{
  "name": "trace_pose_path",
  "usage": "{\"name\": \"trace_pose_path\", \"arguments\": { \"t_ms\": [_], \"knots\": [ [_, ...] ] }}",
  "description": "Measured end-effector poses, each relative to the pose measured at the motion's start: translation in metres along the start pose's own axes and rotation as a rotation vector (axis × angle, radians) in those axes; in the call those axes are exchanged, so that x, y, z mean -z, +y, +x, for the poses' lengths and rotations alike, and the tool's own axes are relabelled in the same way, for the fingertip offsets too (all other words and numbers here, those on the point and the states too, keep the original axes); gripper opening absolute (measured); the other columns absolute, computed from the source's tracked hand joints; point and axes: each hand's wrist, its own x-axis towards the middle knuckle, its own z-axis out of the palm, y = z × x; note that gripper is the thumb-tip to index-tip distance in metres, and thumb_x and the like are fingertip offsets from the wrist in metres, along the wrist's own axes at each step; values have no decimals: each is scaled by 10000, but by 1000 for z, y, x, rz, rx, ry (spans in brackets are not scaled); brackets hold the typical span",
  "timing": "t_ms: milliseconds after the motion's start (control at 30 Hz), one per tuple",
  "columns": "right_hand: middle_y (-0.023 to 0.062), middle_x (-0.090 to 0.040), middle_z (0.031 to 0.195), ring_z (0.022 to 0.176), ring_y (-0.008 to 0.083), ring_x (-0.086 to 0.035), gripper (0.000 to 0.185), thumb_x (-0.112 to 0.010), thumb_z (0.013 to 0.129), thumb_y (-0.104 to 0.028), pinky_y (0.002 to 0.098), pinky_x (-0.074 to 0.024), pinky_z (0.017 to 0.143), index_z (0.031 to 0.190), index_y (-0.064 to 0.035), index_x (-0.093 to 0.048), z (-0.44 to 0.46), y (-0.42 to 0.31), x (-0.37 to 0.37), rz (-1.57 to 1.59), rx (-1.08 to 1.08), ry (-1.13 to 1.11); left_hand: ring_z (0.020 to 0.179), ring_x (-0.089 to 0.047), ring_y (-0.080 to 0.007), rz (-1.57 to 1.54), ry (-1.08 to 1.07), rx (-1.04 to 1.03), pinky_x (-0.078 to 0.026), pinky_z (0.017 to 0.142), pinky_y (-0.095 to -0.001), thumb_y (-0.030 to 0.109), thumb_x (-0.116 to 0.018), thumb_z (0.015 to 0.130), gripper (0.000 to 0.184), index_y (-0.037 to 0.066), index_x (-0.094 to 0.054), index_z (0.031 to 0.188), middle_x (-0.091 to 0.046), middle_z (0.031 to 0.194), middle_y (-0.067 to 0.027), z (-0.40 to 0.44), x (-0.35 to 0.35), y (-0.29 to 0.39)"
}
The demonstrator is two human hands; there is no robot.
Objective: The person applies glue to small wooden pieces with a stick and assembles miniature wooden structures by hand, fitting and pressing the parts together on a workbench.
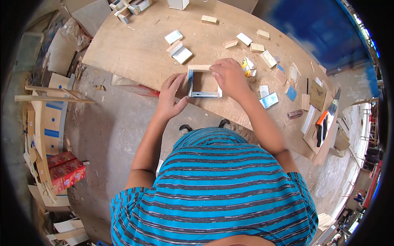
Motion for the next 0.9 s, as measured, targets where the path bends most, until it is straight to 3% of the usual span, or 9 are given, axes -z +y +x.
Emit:
{"name": "trace_pose_path", "arguments": {
  "t_ms": [133,267,333,433,567,667,900],
  "knots": [
    [85,-666,1093,1040,311,-593,252,-709,799,-125,424,-473,921,1047,-83,-719,10,2,3,11,-12,-35,1221,-507,-401,30,44,-17,-400,1046,-470,187,-689,702,727,70,-505,1396,-566,1287,-222,1,1,6],
    [94,-655,1143,1087,311,-581,338,-731,784,-145,432,-452,964,1119,-109,-704,17,-2,-4,19,20,-111,949,-649,-301,20,104,233,-506,847,-396,210,-711,761,605,49,-559,1325,-650,1094,-182,7,-11,7],
    [103,-621,1223,1160,312,-549,417,-749,773,-191,468,-405,1024,1178,-124,-677,16,-10,-9,-20,66,-104,775,-683,-246,-7,109,445,-533,721,-355,234,-728,783,555,40,-588,1284,-687,953,-145,15,-13,15],
    [113,-553,1344,1267,314,-485,539,-779,745,-283,541,-307,1102,1247,-144,-640,11,-19,-11,-44,73,-154,633,-660,-204,-66,160,504,-522,624,-329,260,-745,782,518,36,-625,1233,-680,799,-105,24,-19,13],
    [118,-469,1460,1355,314,-420,700,-812,700,-404,618,-195,1146,1321,-164,-596,6,-21,-5,-29,34,-279,612,-648,-195,-60,145,500,-515,604,-332,254,-746,778,485,29,-647,1196,-659,705,-92,28,-21,10],
    [118,-453,1491,1390,304,-396,774,-821,677,-452,625,-163,1160,1355,-167,-583,4,-14,-3,-42,20,-341,607,-644,-188,-68,131,512,-513,601,-330,245,-747,776,474,23,-650,1184,-656,697,-97,29,-22,9],
    [102,-456,1498,1403,273,-391,787,-789,698,-527,656,-156,1145,1355,-142,-589,0,-5,-8,-98,60,-336,608,-649,-178,-124,127,538,-512,597,-323,250,-759,772,481,25,-652,1183,-667,702,-104,27,-28,1]
  ]
}}
